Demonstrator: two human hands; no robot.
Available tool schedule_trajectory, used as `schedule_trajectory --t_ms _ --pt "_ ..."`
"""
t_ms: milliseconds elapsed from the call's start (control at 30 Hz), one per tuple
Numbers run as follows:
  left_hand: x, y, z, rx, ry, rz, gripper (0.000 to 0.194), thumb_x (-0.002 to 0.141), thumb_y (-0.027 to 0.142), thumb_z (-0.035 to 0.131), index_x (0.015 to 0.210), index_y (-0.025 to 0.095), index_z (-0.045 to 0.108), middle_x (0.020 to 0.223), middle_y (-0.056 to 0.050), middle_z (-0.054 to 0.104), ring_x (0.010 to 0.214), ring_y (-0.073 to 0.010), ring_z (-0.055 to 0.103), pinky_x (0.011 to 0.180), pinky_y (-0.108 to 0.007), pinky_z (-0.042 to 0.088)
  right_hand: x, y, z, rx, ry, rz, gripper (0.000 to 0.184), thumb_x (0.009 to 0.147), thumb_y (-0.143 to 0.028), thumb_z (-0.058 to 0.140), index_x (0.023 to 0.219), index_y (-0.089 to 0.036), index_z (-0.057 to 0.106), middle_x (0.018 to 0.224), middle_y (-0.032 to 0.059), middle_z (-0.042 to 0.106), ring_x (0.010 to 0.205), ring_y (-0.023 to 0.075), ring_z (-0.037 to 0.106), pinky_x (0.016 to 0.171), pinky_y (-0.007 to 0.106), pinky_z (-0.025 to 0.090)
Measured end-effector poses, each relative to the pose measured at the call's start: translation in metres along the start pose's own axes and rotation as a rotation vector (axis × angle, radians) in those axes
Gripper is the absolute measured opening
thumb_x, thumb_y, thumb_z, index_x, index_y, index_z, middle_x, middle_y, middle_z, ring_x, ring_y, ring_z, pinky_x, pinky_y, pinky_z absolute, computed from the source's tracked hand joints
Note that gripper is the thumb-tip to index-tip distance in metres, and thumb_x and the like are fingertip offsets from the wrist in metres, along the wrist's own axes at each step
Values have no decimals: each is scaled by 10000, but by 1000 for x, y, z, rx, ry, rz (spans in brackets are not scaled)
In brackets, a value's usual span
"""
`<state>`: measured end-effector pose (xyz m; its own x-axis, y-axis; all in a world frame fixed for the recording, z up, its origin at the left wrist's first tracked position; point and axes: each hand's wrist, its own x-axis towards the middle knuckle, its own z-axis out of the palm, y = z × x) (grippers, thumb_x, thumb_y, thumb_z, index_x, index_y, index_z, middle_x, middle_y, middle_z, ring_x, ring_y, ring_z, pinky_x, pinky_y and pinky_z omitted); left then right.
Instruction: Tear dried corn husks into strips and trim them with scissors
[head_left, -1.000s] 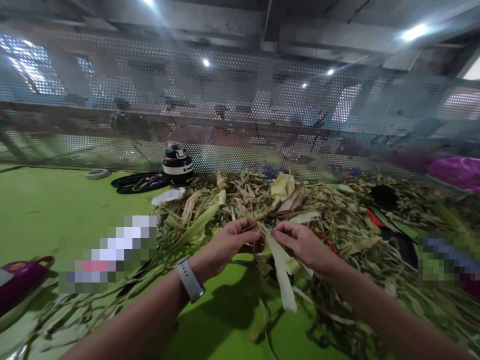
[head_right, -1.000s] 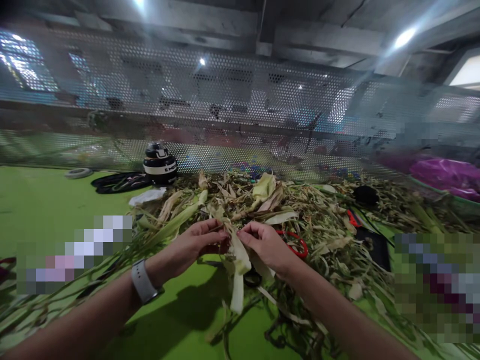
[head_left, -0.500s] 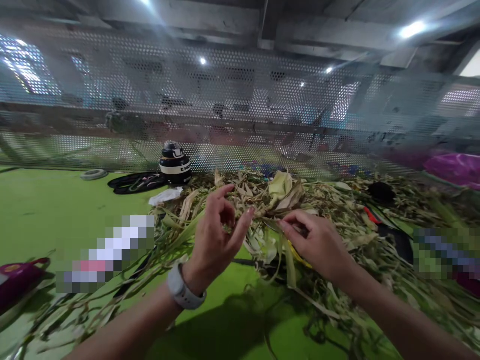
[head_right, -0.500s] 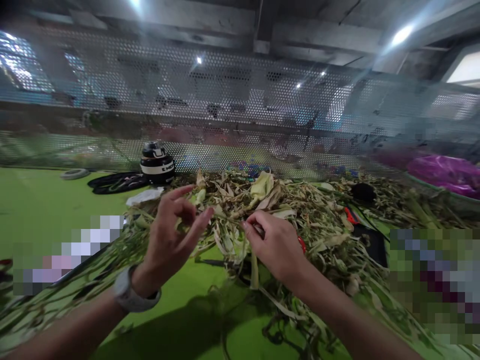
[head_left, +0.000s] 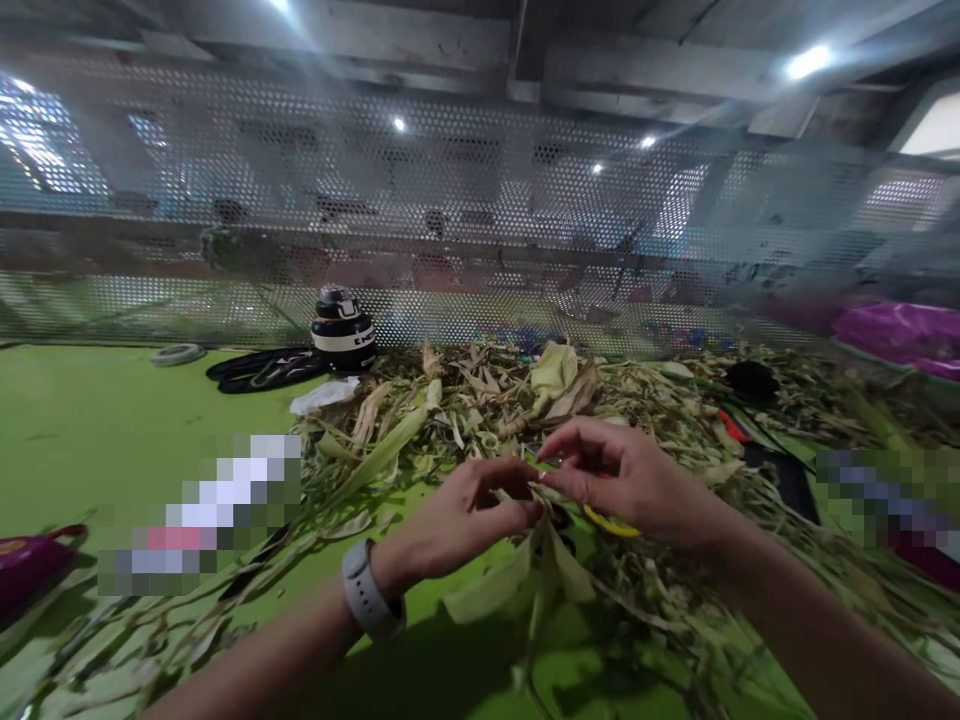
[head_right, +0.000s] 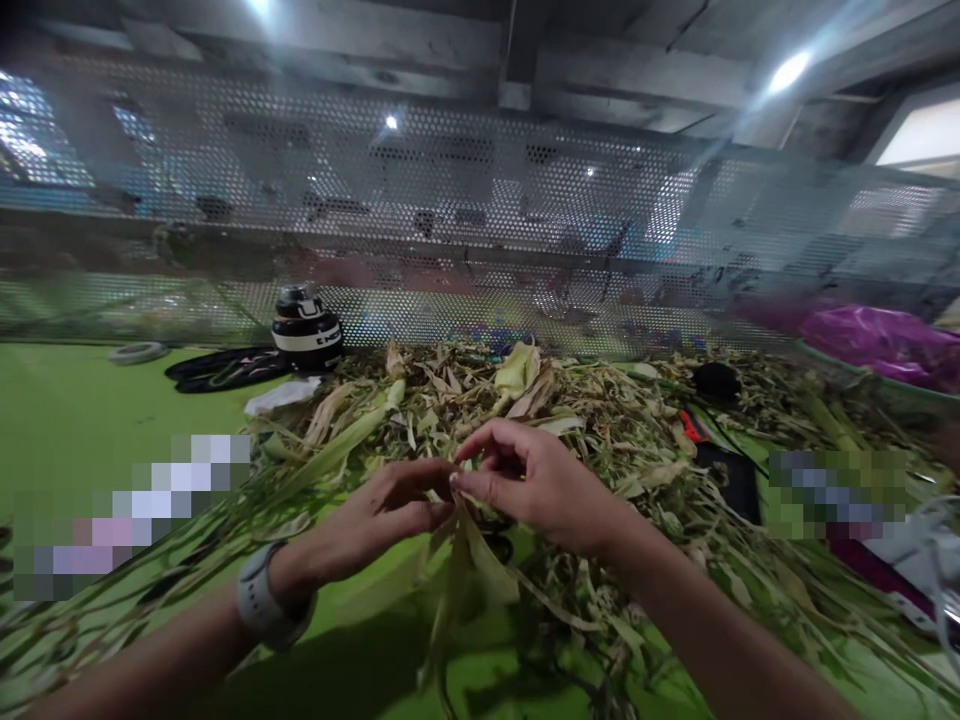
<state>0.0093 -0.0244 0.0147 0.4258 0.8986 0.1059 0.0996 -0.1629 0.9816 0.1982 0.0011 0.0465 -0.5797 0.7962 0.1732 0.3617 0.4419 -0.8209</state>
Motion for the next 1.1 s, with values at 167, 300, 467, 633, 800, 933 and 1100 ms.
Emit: schedule_trajectory --t_ms 167,300,467,633,800,933,1100 --pt "-1 -3 -1 -187 -89 -132 244 759 304 555 917 184 697 968 -80 670 786 -189 589 667 -270 453 10 12 -12 109 24 27 200 738 -335 631 838 -164 605 707 -3 558 633 99 505 573 206 411" --pt "0 -5 3 -225 -346 -179 289 758 269 579 1024 188 660 972 -64 683 795 -163 592 690 -240 431 15 22 -7 46 44 -52 207 736 -339 636 852 -169 616 765 13 587 706 124 537 633 225 428" --pt "4 -15 8 -412 -308 -205 223 777 232 543 941 145 665 889 -86 692 806 -170 610 785 -279 426 16 33 10 -199 181 -178 93 795 -256 563 820 -183 614 805 29 607 779 159 553 723 278 426" --pt "11 -28 7 -648 -25 -256 135 757 234 542 804 158 642 838 -57 677 766 -165 618 722 -270 452 10 24 5 -364 232 -412 326 691 -26 480 939 -203 596 1018 75 556 1016 216 485 905 383 360" --pt "14 -35 5 -656 67 -240 90 712 201 558 697 145 626 676 -11 627 599 -106 558 605 -213 428 4 11 6 -365 -62 -447 339 667 -51 557 945 -231 633 1142 64 493 1108 218 429 946 384 339" --pt "13 -34 7 -638 8 -191 108 732 204 549 712 139 633 677 -20 627 606 -107 556 632 -217 427 9 18 12 -196 121 -377 103 779 -210 573 826 -218 665 998 64 571 975 198 510 852 347 400" --pt "10 -26 7 -583 -99 -190 154 767 196 505 833 135 630 684 -55 663 628 -137 591 612 -225 424 18 36 16 316 330 202 351 769 -427 569 543 -159 546 490 -21 491 445 90 438 455 217 355"
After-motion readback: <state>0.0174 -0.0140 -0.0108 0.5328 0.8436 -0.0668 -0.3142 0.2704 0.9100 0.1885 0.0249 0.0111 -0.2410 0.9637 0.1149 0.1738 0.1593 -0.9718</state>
